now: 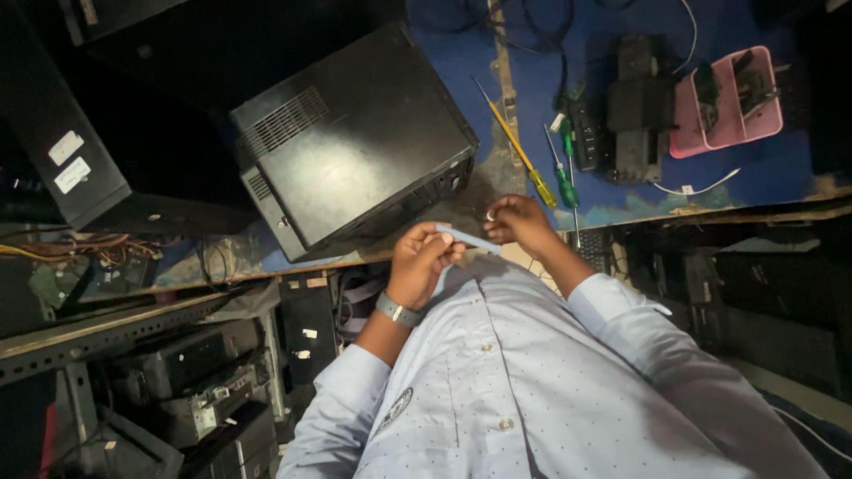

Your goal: The person uses a screwdriver to remove screws from the back of a computer tower, then opens the side panel to access the internal components.

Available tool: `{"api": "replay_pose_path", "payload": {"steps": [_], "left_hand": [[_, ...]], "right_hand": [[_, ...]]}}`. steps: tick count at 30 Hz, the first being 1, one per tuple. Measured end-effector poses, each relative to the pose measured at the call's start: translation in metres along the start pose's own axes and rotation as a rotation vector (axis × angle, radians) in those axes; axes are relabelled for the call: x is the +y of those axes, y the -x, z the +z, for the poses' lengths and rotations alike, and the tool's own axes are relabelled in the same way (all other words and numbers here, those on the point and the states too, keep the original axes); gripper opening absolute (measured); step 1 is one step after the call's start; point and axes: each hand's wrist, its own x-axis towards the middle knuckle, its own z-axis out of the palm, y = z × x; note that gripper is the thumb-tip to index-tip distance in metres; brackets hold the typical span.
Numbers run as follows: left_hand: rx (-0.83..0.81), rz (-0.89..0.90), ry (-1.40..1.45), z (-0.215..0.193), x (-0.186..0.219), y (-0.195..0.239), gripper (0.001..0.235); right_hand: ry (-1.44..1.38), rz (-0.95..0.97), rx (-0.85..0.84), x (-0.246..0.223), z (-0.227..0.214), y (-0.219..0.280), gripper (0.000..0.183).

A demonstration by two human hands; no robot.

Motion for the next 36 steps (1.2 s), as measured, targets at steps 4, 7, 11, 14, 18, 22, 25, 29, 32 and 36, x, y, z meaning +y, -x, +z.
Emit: {"api": "replay_pose_path", "payload": {"steps": [4,7,11,14,18,22,25,29,32,36], "left_hand": [[-0.008,0.021,0.029,0.000,0.000,0.001,0.023],[0.107,-0.099,0.102,-0.021,-0.013,-0.011,0.030],[0.162,-0.249,0.410,-0.057,-0.042,-0.040,0.018],[0.185,-0.265,0.514,-0.074,-0.065,-0.060,0.014],[0.118,-0.246,0.534,-0.075,-0.082,-0.074,0.015],[0.109,-0.209,0.582,-0.062,-0.085,-0.083,0.012],[0.064,-0.191,0.602,-0.058,-0.084,-0.085,0.012],[0.051,-0.121,0.588,-0.060,-0.082,-0.090,0.013],[0.014,-0.062,0.597,-0.062,-0.083,-0.096,0.012],[0.140,-0.059,0.526,-0.060,-0.081,-0.099,0.018]], "right_hand": [[-0.020,-0.085,-0.167,-0.023,0.012,0.018,0.013],[0.169,-0.151,-0.197,-0.034,0.021,0.031,0.023],[0.456,-0.454,-0.163,-0.051,0.041,0.053,0.020],[0.698,-0.694,-0.035,-0.071,0.061,0.072,0.022],[0.785,-0.836,0.036,-0.095,0.082,0.087,0.024],[0.859,-0.963,0.091,-0.109,0.092,0.077,0.017],[0.876,-0.989,0.136,-0.110,0.095,0.069,0.015],[0.890,-1.034,0.165,-0.107,0.100,0.060,0.012],[0.867,-0.997,0.169,-0.104,0.103,0.056,0.013],[0.874,-0.989,0.174,-0.102,0.106,0.052,0.012]]}}
